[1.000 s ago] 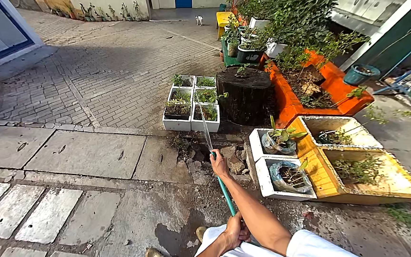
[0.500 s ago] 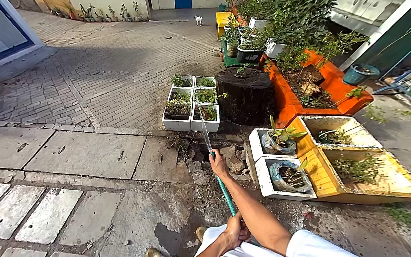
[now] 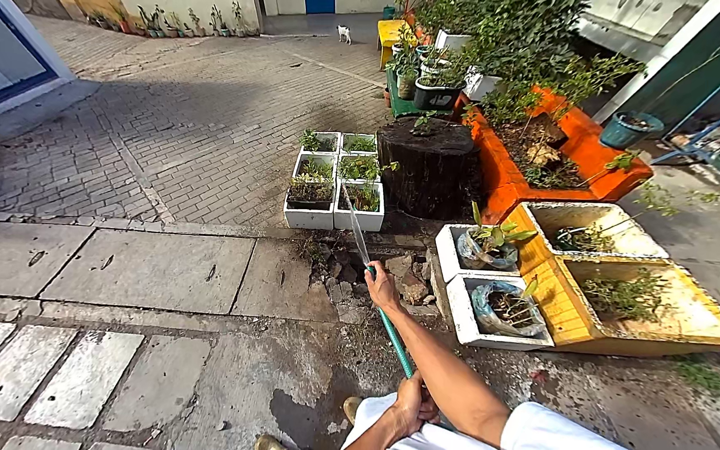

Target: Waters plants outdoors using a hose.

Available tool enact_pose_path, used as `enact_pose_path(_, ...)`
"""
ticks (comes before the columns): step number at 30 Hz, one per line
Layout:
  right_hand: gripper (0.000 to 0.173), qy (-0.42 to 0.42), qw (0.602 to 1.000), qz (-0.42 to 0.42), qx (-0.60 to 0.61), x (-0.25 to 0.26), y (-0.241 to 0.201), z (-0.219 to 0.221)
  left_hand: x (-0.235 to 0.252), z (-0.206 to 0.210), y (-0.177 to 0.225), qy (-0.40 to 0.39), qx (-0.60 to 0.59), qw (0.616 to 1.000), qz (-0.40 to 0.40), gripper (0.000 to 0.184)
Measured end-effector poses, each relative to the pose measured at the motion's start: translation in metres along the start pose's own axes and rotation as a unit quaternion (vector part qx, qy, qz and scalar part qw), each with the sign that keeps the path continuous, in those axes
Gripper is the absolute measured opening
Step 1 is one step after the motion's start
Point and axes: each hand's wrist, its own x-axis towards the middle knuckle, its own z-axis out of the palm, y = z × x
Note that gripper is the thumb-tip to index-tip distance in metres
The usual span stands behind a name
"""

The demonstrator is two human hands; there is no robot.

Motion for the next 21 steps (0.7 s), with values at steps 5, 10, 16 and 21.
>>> enact_pose_path(5, 0.036, 0.008, 1.0, 0.001, 0.003, 0.0001, 0.0009, 0.0001, -0.0003, -0.0003, 0.001, -0.003, -0.001, 1.0, -0.002, 0.063)
enact_pose_path(10, 0.036, 0.023, 1.0, 0.014, -0.004, 0.0024, 0.0046, 0.0001, 0.0005, -0.0016, 0.002, -0.011, 0.0, 1.0, -0.001, 0.061)
enact_pose_path(16, 0.036, 0.027, 1.0, 0.013, -0.002, 0.0039, 0.0039, 0.0011, 0.0015, -0.0025, 0.0026, -0.007, 0.0, 1.0, -0.003, 0.061)
enact_pose_path(21, 0.036, 0.037, 0.999, 0.014, 0.0, 0.0029, 0.0021, -0.0008, 0.0008, -0.0018, 0.0039, -0.005, 0.005, 1.0, -0.001, 0.06)
